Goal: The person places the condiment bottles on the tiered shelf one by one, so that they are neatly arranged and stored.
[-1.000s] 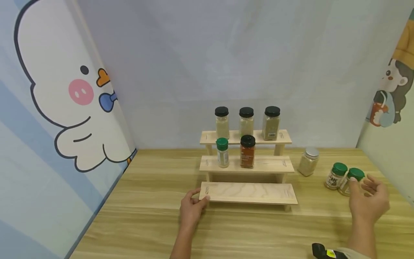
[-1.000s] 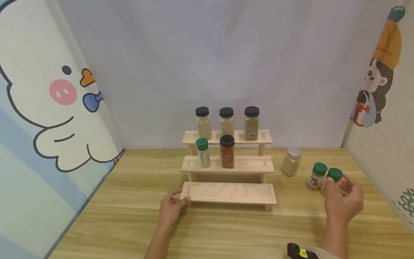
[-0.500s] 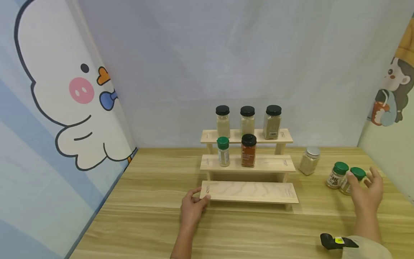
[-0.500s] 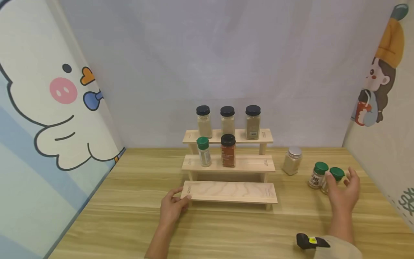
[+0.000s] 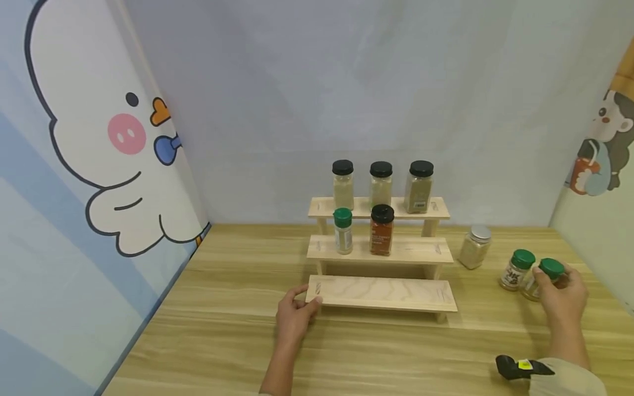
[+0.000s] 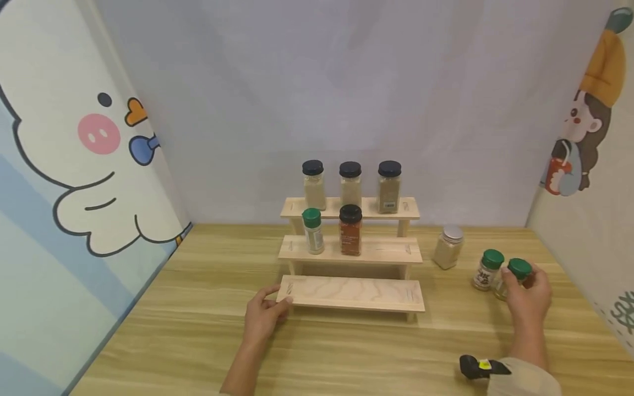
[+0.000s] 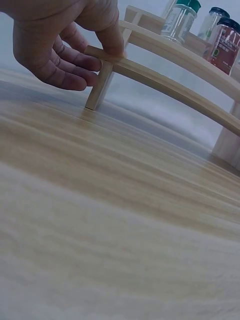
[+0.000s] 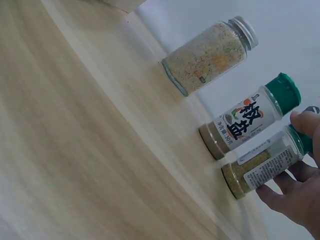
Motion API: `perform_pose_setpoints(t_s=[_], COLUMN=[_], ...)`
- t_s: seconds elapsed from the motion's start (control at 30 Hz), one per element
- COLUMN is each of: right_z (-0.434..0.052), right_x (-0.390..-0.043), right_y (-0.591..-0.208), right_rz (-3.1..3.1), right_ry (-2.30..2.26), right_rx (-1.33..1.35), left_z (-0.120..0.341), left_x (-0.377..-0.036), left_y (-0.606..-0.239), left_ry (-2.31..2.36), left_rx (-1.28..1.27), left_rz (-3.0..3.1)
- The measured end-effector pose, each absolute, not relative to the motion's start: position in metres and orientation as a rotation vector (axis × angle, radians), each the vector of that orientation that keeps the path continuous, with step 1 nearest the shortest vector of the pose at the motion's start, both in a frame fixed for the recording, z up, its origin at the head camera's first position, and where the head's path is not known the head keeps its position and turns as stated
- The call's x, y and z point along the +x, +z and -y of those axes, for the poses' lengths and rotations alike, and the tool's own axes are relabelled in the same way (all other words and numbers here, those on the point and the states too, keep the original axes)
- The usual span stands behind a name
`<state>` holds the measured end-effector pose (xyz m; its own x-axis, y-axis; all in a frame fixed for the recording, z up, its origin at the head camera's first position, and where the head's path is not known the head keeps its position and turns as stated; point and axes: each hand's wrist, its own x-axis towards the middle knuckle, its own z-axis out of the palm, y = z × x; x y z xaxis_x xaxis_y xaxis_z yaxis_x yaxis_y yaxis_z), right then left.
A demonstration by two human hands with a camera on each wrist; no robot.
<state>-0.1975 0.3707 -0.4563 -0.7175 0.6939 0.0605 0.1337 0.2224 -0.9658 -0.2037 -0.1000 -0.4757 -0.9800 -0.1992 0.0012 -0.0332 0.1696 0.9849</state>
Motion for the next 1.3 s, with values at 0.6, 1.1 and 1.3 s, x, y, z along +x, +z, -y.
perform_pose_setpoints(t_s=[0.6, 1.1, 1.3], right_z=[-0.333, -0.292, -0.266], right_x=[-0.167, -0.165, -0.171], right_y=[-0.425, -0.402, -0.391], right_rz=[1.703, 1.870, 1.823], right_ry=[1.872, 1.877, 1.865], right_rx=[-0.829, -0.506, -0.464], left_z=[0.100, 0.099, 0.101], left_x=[-0.204, -0.207, -0.204], left_y=[-0.476, -0.474, -0.476], left_ry=[-1.919, -1.939, -1.943], left_rx=[0.214, 0.189, 0.198], left_rz=[2.300, 2.280, 2.290])
